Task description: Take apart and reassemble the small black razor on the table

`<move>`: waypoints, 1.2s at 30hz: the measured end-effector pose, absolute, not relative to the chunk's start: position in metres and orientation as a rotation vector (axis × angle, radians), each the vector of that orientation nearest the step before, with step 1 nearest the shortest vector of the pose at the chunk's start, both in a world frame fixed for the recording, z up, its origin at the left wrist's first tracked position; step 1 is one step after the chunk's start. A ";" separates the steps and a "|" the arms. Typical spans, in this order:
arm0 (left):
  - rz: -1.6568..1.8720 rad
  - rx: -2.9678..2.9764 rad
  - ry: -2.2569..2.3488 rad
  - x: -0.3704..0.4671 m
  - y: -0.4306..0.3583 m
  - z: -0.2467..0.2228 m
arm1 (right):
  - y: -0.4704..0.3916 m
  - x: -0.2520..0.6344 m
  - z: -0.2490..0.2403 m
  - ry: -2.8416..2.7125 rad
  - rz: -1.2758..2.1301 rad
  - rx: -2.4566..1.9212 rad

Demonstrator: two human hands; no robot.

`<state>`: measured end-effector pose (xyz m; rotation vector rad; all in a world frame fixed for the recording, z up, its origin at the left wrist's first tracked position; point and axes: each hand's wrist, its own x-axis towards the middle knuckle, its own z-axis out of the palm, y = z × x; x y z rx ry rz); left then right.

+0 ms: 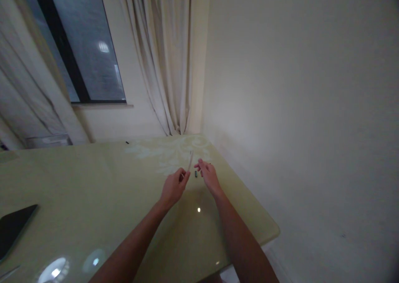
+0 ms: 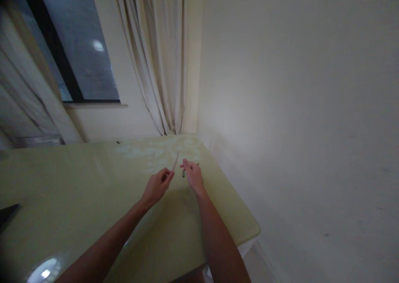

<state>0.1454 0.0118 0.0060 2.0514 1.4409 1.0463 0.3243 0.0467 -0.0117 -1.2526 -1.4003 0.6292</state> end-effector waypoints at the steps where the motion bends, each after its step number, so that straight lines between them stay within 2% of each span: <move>1: 1.031 2.085 1.352 0.156 0.015 0.008 | 0.046 0.319 -0.011 -1.400 0.739 -1.180; 4: 0.932 2.131 1.216 0.172 0.031 0.004 | 0.047 0.315 -0.013 -1.259 0.895 -1.097; 8: 0.867 2.105 1.365 0.171 0.058 -0.014 | 0.052 0.325 -0.016 -0.999 0.751 -1.158; 11: 0.804 2.096 1.489 0.172 0.071 -0.028 | 0.055 0.327 -0.017 -0.927 0.817 -1.142; 19: 0.775 2.075 1.446 0.154 0.059 -0.031 | 0.050 0.327 -0.017 -0.896 0.908 -1.208; 23: 0.974 2.065 1.377 0.095 0.025 -0.031 | 0.045 0.313 -0.016 -1.035 1.029 -1.127; 27: 1.239 2.009 1.558 0.048 -0.011 -0.030 | 0.026 0.279 -0.012 -1.225 1.320 -0.964; 31: 1.485 2.068 1.567 0.047 -0.025 -0.024 | 0.003 0.250 -0.014 -1.432 1.375 -0.965; 36: 1.475 2.147 1.460 0.063 -0.026 -0.020 | -0.009 0.240 -0.018 -1.392 1.406 -0.973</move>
